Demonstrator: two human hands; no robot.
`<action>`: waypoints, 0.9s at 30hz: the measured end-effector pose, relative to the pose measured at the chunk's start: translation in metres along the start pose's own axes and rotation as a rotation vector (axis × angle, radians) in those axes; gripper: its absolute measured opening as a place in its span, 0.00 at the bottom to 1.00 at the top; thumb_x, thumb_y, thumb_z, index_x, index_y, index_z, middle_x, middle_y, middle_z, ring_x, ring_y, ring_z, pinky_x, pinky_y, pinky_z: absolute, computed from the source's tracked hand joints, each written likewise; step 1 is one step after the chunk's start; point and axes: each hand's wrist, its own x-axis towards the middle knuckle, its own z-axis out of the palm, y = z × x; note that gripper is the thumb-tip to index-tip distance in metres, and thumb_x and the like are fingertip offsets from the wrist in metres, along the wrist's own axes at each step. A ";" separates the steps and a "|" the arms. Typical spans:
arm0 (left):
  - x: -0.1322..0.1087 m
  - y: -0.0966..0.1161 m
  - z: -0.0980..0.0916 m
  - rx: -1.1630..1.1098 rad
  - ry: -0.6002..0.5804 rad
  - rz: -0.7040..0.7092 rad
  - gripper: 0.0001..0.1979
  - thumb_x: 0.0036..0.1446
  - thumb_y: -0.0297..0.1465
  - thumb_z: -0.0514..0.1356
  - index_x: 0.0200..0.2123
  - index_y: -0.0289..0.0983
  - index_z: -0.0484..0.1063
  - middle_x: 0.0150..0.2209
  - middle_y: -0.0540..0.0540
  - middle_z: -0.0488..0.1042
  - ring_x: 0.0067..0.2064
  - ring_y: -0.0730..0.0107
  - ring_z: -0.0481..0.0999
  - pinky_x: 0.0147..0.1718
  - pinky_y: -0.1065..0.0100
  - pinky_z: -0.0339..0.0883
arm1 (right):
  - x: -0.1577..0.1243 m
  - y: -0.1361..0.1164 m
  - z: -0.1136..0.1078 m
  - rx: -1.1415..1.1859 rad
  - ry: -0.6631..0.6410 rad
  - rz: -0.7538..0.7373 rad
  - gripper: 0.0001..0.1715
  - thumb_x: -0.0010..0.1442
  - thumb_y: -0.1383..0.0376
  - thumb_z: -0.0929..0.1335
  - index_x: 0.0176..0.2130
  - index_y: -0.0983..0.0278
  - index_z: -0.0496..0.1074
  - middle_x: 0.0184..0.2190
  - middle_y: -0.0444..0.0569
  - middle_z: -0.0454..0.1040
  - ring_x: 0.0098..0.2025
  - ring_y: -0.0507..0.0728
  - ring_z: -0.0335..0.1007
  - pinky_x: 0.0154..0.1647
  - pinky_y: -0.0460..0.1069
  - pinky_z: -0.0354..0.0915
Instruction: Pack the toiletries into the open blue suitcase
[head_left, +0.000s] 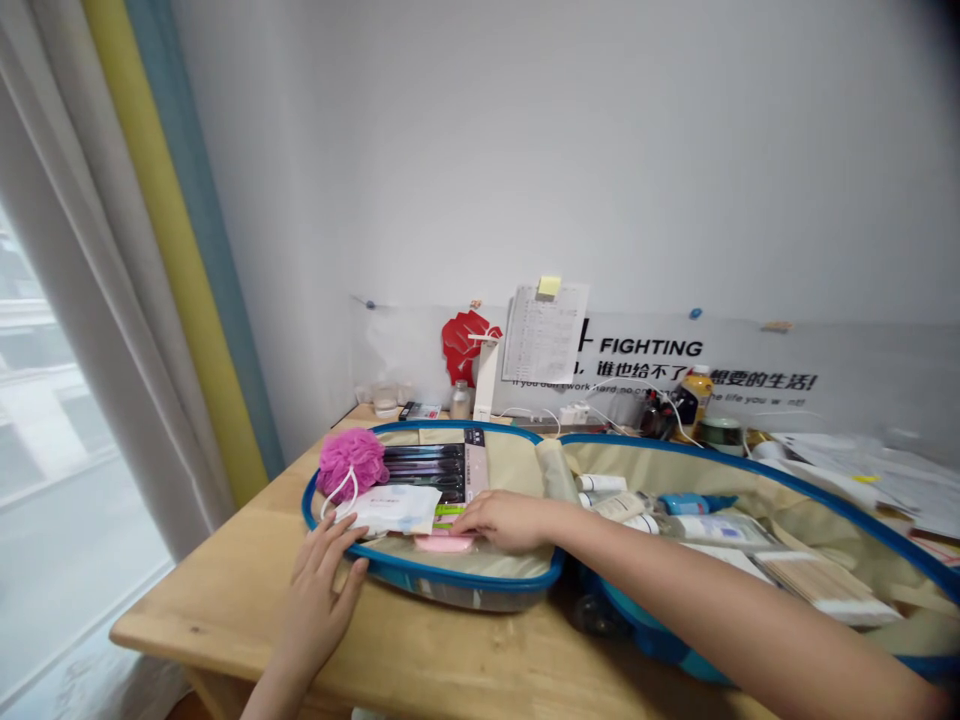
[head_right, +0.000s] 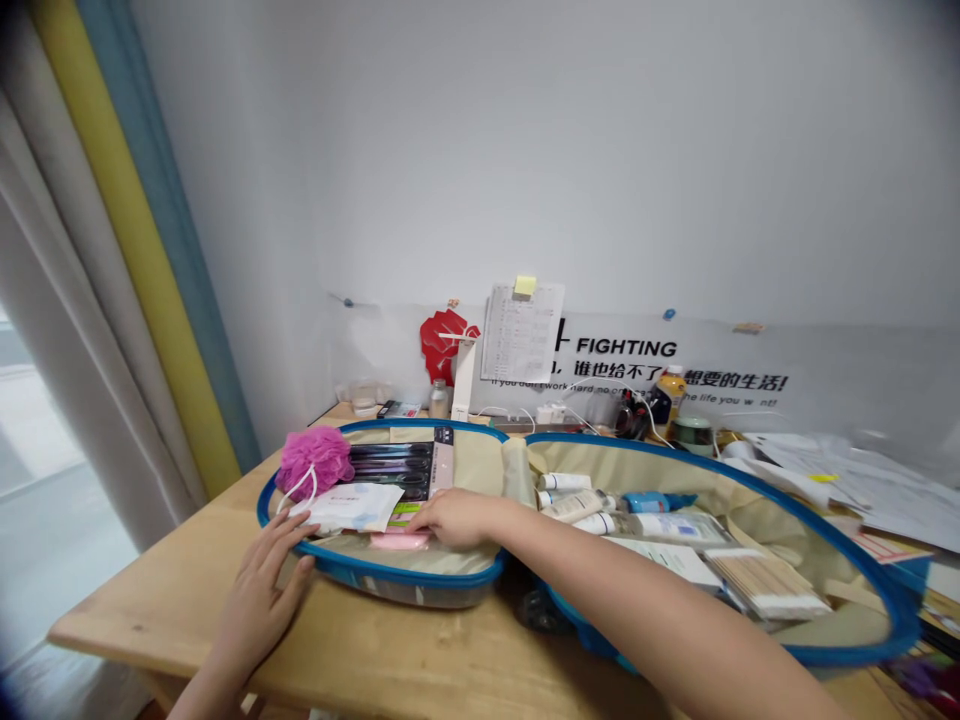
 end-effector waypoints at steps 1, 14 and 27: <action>0.000 0.000 0.000 0.002 -0.004 0.000 0.16 0.63 0.39 0.52 0.50 0.42 0.70 0.54 0.42 0.73 0.61 0.53 0.65 0.57 0.47 0.62 | -0.002 0.001 -0.004 0.006 0.010 0.011 0.25 0.60 0.71 0.61 0.54 0.61 0.73 0.53 0.48 0.74 0.55 0.54 0.69 0.57 0.48 0.60; -0.003 -0.005 0.002 0.021 -0.001 0.038 0.16 0.63 0.39 0.52 0.50 0.42 0.68 0.54 0.42 0.72 0.61 0.52 0.64 0.57 0.48 0.61 | -0.160 0.095 -0.059 -0.060 0.236 0.624 0.26 0.54 0.57 0.63 0.50 0.61 0.74 0.49 0.54 0.76 0.50 0.63 0.72 0.52 0.55 0.66; -0.001 -0.002 0.000 0.001 -0.001 -0.003 0.15 0.62 0.39 0.52 0.49 0.43 0.70 0.53 0.42 0.73 0.61 0.52 0.65 0.57 0.48 0.62 | -0.168 0.104 -0.012 -0.118 0.145 0.689 0.28 0.45 0.68 0.66 0.48 0.63 0.73 0.47 0.58 0.73 0.49 0.64 0.70 0.48 0.54 0.64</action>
